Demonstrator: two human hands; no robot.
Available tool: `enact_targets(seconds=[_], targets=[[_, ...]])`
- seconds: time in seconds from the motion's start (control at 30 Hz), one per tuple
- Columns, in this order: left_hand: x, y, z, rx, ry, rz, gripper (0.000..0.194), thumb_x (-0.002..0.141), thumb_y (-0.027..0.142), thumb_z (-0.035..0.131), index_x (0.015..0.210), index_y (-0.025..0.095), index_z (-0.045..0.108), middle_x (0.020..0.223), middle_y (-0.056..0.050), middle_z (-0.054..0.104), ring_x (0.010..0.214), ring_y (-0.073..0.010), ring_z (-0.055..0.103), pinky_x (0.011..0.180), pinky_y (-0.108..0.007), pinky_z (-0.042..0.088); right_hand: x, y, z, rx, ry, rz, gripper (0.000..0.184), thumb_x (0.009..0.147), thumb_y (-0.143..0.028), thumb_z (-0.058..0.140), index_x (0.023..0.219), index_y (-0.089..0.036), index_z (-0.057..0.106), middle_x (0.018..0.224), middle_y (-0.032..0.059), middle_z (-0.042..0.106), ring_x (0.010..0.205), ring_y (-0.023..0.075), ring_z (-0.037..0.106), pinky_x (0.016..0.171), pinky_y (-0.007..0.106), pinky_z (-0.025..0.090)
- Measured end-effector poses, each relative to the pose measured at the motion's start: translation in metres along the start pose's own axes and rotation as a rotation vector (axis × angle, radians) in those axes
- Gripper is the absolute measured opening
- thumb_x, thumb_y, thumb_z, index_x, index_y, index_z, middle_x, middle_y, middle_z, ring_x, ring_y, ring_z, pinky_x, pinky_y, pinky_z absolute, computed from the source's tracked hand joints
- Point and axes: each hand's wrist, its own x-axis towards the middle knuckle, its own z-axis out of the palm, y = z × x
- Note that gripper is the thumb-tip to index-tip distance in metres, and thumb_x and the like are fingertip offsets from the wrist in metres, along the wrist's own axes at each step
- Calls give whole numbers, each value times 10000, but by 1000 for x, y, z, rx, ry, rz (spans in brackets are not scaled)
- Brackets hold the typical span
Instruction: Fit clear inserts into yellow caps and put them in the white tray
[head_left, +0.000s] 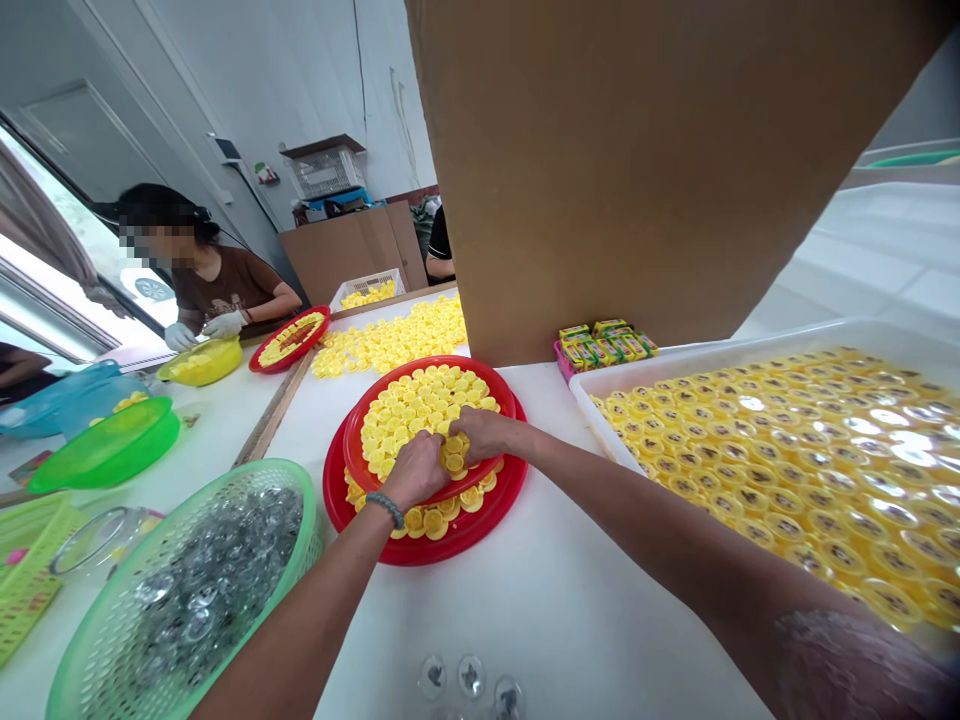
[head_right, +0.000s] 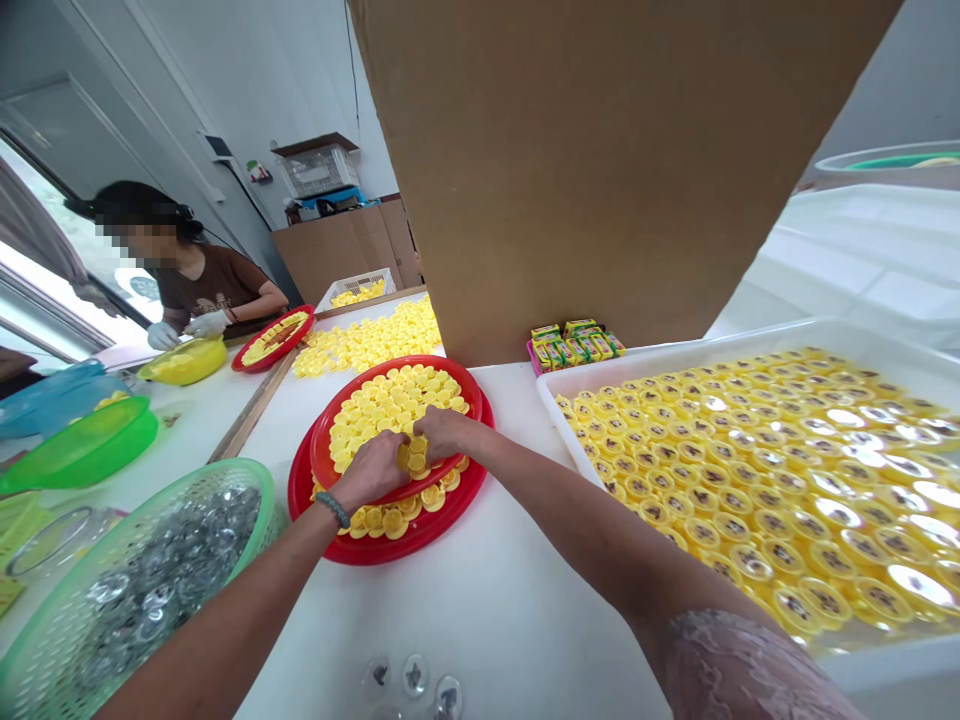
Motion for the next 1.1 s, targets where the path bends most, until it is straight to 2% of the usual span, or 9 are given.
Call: enact_targets(seconds=[0.23, 0.5, 0.63, 0.93, 1.1], targets=[[9, 5, 0, 34, -43, -11, 351, 643, 262, 637, 967, 130, 602, 960, -156, 625, 862, -281, 610, 669, -311, 452, -1, -4, -5, 4, -51, 7, 593, 643, -376, 697, 1191, -197, 558, 1114, 120, 579, 972, 278, 589, 719, 292, 469], [1, 4, -11, -15, 5, -49, 369, 645, 282, 622, 993, 161, 599, 998, -118, 630, 882, -252, 606, 655, -276, 446, -3, 3, -6, 29, 5, 0, 630, 635, -425, 695, 1211, -222, 538, 1167, 111, 536, 997, 270, 572, 727, 279, 461], [4, 5, -15, -34, 31, -46, 485, 603, 238, 635, 1077, 152, 584, 1091, -129, 598, 956, -264, 587, 712, -283, 446, -1, 7, -9, 19, 13, 5, 642, 627, -440, 702, 1210, -228, 537, 1162, 103, 536, 1005, 268, 569, 726, 265, 456], [12, 7, -27, -52, 58, -7, 541, 603, 249, 657, 1129, 156, 570, 1118, -110, 586, 979, -263, 576, 776, -290, 438, -6, 10, -23, -14, 32, 55, 628, 640, -430, 687, 1214, -237, 521, 1161, 104, 516, 1008, 270, 549, 732, 286, 458], [13, 9, -21, -63, 53, -9, 526, 592, 238, 669, 1104, 148, 588, 1106, -118, 592, 986, -268, 570, 771, -290, 432, -11, 8, -22, -15, 18, 59, 619, 638, -422, 685, 1206, -229, 534, 1156, 102, 522, 1004, 264, 550, 732, 283, 455]])
